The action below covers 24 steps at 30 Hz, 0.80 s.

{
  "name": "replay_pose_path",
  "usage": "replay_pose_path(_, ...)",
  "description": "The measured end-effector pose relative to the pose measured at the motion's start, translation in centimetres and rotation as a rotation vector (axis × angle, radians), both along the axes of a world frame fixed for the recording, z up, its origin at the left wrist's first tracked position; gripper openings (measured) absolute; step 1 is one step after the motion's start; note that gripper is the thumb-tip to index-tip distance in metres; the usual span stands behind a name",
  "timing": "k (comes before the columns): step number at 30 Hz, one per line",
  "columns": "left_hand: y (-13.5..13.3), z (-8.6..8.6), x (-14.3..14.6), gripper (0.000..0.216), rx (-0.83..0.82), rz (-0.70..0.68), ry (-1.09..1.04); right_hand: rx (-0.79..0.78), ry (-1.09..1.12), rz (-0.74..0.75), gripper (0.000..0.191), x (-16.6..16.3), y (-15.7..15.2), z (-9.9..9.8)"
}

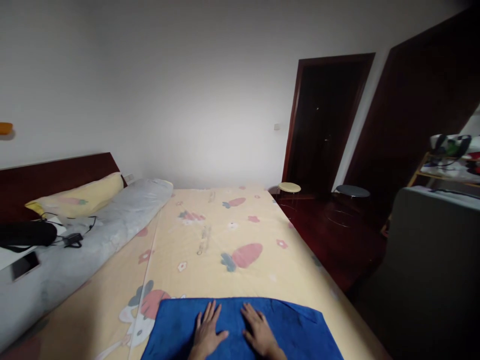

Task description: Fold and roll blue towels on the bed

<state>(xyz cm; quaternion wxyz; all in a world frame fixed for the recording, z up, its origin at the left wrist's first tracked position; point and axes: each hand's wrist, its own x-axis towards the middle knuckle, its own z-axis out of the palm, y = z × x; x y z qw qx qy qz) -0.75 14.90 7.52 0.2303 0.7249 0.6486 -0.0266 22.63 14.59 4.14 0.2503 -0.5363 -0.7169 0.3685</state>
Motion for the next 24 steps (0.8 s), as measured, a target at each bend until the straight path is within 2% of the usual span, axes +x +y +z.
replay_pose_path(3, 0.8, 0.8, -6.2, 0.081, 0.021, 0.166, 0.072, 0.052, 0.062, -0.327, 0.054, 8.8, 0.8, -0.6)
replay_pose_path(6, 1.4, 0.4, -12.1, 0.085, 0.015, 0.307, 0.153, 0.069, 0.098, -0.609, 0.056, 17.6, 1.0, -1.7)
replay_pose_path(9, 2.0, -0.9, -15.4, 0.085, 0.003, 0.369, 0.245, 0.011, -0.102, -0.725, 0.057, 23.1, 0.7, -2.7)
replay_pose_path(11, 2.3, -1.4, -16.1, 0.084, -0.002, 0.38, 0.289, -0.062, -0.363, -0.7, 0.059, 24.2, 0.4, -3.2)
replay_pose_path(14, 2.8, -0.5, -15.5, 0.084, -0.02, 0.384, 0.341, -0.076, -0.763, -0.652, 0.062, 22.7, 0.0, -3.4)
replay_pose_path(17, 3.2, 1.9, -13.6, 0.084, -0.059, 0.371, 0.452, 0.071, -0.974, -0.699, 0.063, 18.8, 0.3, -3.0)
replay_pose_path(19, 3.2, 3.0, -11.3, 0.081, 0.008, 0.304, 0.479, 0.17, -0.945, -0.726, 0.064, 15.0, 0.7, -2.3)
replay_pose_path(21, 2.9, 2.9, -7.9, 0.081, 0.144, 0.159, 0.38, 0.218, -0.794, -0.644, 0.067, 9.9, 1.0, -1.4)
replay_pose_path(23, 2.3, 1.5, -3.8, 0.08, 0.229, 0.006, 0.198, 0.238, -0.575, -0.389, 0.068, 4.1, 0.9, -0.7)
replay_pose_path(24, 1.9, 0.5, -1.7, 0.079, 0.222, -0.035, 0.126, 0.24, -0.463, -0.245, 0.068, 1.2, 0.7, -0.5)
